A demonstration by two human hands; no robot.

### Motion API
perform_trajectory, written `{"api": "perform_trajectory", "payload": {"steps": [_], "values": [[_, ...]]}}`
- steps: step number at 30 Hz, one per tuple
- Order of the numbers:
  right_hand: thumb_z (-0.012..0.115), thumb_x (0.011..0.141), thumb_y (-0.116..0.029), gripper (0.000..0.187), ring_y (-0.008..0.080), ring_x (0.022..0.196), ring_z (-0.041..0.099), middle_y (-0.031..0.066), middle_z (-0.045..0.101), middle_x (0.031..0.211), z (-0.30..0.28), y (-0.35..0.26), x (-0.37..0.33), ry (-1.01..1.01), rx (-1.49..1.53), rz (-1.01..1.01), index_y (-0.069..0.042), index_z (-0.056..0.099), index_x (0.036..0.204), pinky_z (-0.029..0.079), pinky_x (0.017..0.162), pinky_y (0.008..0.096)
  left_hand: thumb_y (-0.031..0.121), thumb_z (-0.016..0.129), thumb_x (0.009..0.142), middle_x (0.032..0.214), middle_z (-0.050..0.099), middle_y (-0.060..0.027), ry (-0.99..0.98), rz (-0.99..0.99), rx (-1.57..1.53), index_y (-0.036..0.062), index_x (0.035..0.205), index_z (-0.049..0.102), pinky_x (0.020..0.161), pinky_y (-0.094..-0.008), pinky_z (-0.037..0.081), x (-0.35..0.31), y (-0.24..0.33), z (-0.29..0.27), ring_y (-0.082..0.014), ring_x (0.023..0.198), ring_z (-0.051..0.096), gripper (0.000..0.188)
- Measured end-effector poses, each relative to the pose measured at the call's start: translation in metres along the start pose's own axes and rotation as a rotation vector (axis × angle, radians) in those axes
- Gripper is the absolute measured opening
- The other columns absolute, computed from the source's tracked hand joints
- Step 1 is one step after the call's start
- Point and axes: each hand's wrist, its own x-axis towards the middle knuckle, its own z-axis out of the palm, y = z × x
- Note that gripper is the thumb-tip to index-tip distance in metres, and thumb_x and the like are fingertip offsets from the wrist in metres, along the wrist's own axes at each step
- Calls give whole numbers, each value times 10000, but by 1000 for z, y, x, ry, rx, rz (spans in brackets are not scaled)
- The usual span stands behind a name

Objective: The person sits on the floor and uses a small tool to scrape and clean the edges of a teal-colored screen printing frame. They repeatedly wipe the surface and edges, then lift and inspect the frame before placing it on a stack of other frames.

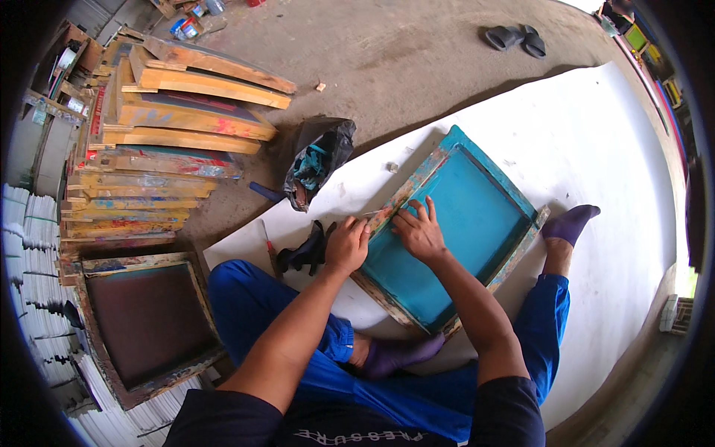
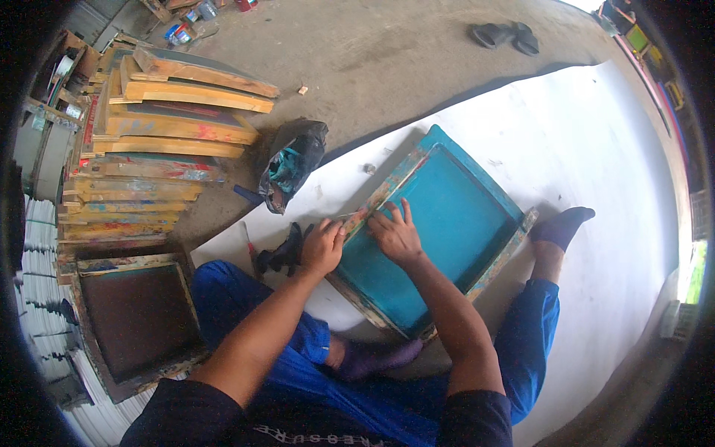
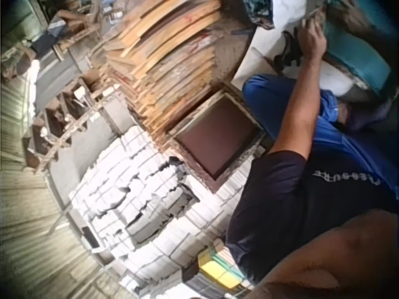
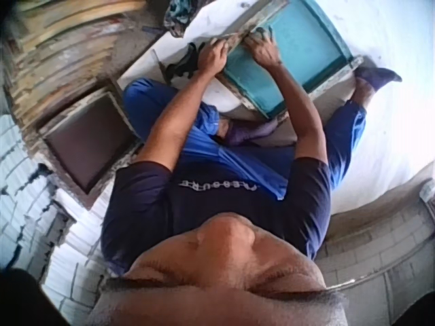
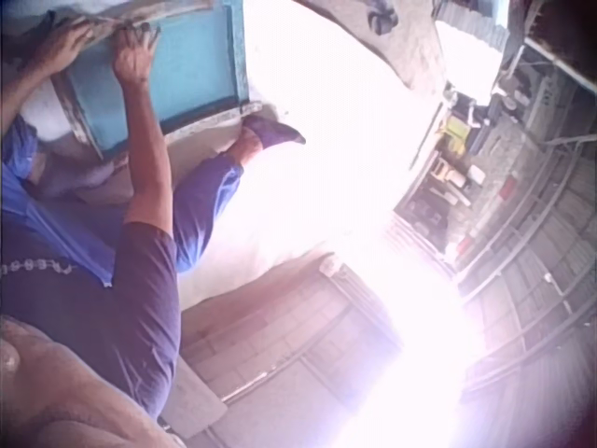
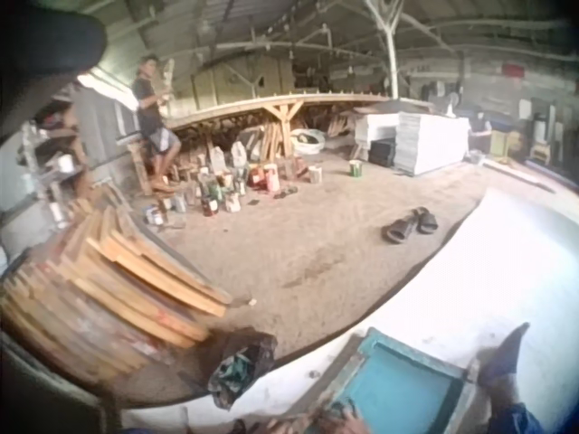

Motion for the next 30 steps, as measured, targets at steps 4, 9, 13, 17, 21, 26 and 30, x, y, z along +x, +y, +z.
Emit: {"api": "perform_trajectory", "payload": {"steps": [4,9,13,17,21,26,30], "values": [[746,888,-254,272,292,1238,537,24,660,1198,3,-3,-3,36,-73,-13,-129,698,1124,302,1218,622,236,570,1036,1050,647,-174,16,8,18,20,1135,703,803,-514,545,0,0,2,-410,944,652,273],[740,880,-248,250,266,1046,556,11,645,1079,6,-2,-1,-5,-47,0,-124,705,1094,383,1151,549,234,572,1035,1054,644,-180,-40,-8,8,23,1143,701,808,-513,545,1,-2,0,-413,948,650,270],[734,877,-246,203,259,956,541,15,622,1007,3,0,3,30,8,-34,-119,715,1033,409,1104,507,234,575,1033,1056,642,-181,-25,-7,12,24,1143,702,806,-509,546,1,-1,1,-411,954,649,269],[738,867,-227,160,276,960,546,23,613,982,1,2,10,66,74,-15,-110,712,974,408,1103,513,225,596,1022,1049,645,-177,-30,-7,40,36,1150,704,795,-506,550,1,0,1,-409,935,653,253],[740,864,-197,110,283,968,551,25,602,960,5,2,10,64,114,11,-114,705,928,402,1113,543,227,614,1011,1039,644,-171,-26,16,63,56,1158,706,790,-510,550,3,1,-2,-400,935,653,244],[743,829,-164,98,271,993,577,11,648,998,12,10,5,108,155,-36,-141,718,921,393,1142,568,232,625,1001,1040,643,-156,-110,-73,69,65,1162,707,792,-511,547,3,3,-2,-401,945,645,247],[695,853,-164,224,263,1026,587,-6,679,1143,12,11,2,90,66,-116,-171,745,1071,397,1154,568,236,621,1001,1045,644,-154,-52,-6,105,70,1173,703,795,-505,541,1,1,-1,-402,933,644,253]]}}
